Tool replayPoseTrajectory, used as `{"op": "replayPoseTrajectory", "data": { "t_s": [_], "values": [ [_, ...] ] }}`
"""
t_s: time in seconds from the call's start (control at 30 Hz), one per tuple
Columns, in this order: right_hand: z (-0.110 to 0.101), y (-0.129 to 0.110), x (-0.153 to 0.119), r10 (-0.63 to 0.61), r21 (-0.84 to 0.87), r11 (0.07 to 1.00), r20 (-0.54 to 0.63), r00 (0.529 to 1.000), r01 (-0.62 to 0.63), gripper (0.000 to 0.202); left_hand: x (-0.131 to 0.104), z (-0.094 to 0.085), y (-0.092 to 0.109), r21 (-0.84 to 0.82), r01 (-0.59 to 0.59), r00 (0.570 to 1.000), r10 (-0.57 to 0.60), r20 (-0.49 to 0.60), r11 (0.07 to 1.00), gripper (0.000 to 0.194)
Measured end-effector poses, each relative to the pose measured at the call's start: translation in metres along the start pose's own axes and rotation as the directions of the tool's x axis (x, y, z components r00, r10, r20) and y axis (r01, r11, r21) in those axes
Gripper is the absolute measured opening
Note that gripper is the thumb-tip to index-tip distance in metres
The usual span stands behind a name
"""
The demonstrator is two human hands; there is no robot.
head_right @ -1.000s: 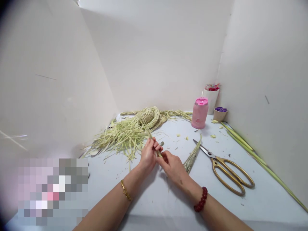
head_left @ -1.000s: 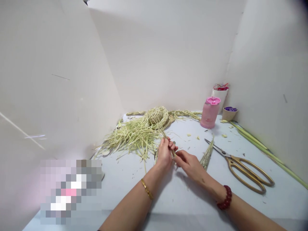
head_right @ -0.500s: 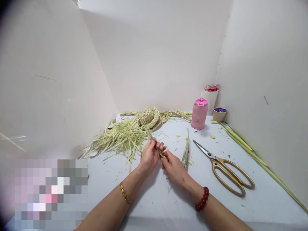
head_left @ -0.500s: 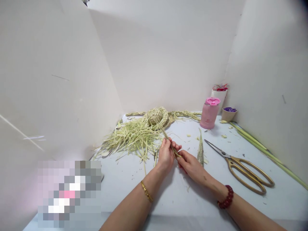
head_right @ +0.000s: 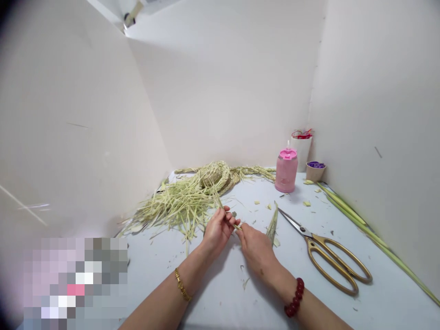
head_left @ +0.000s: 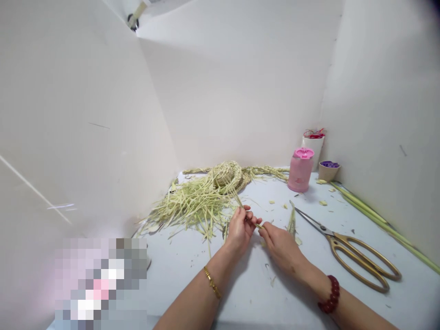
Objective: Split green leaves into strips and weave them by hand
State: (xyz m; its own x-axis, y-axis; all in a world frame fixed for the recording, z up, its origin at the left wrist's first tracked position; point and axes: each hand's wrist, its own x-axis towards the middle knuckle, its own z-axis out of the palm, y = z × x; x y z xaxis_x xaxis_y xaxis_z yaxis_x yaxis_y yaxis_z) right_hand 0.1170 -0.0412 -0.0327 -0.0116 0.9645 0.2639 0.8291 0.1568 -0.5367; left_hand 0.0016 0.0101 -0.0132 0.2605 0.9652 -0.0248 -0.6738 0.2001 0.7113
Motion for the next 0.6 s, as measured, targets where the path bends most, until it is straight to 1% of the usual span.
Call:
{"op": "replayPoseTrajectory", "data": {
  "t_s": [0.07, 0.17, 0.23, 0.3, 0.4, 0.43, 0.5, 0.6],
  "values": [
    [0.0, 0.005, 0.003, 0.004, 0.012, 1.0, -0.03, 1.0, -0.004, 0.03, 0.001, -0.001, -0.001, 0.045, -0.008, 1.0, 0.007, 0.018, 0.999, 0.013],
    [-0.001, 0.013, 0.006, 0.01, 0.055, 0.998, -0.045, 0.999, -0.007, 0.031, 0.003, -0.005, -0.002, 0.108, -0.006, 1.0, 0.003, 0.02, 0.994, 0.022],
    [-0.002, 0.016, 0.007, -0.007, 0.097, 0.995, -0.054, 0.999, 0.013, 0.031, 0.006, -0.009, -0.002, 0.163, -0.019, 1.0, 0.019, 0.001, 0.986, 0.026],
    [-0.004, 0.018, 0.008, -0.022, 0.143, 0.989, -0.073, 0.997, 0.033, 0.03, 0.008, -0.013, -0.001, 0.248, -0.05, 0.997, 0.062, -0.04, 0.968, 0.029],
    [-0.01, 0.019, 0.01, -0.006, 0.189, 0.982, -0.094, 0.996, 0.024, 0.03, 0.011, -0.016, -0.002, 0.352, -0.069, 0.992, 0.101, -0.074, 0.933, 0.033],
    [-0.012, 0.019, 0.01, 0.005, 0.193, 0.981, -0.096, 0.995, 0.013, 0.03, 0.011, -0.016, -0.002, 0.366, -0.06, 0.994, 0.087, -0.059, 0.929, 0.035],
    [-0.015, 0.02, 0.011, 0.02, 0.194, 0.981, -0.093, 0.995, -0.002, 0.03, 0.01, -0.014, -0.004, 0.381, -0.001, 1.0, -0.007, 0.019, 0.925, 0.04],
    [-0.018, 0.02, 0.01, -0.01, 0.198, 0.98, -0.075, 0.997, 0.025, 0.031, 0.005, -0.01, -0.006, 0.414, 0.093, 0.977, -0.163, 0.137, 0.905, 0.043]
  ]
}}
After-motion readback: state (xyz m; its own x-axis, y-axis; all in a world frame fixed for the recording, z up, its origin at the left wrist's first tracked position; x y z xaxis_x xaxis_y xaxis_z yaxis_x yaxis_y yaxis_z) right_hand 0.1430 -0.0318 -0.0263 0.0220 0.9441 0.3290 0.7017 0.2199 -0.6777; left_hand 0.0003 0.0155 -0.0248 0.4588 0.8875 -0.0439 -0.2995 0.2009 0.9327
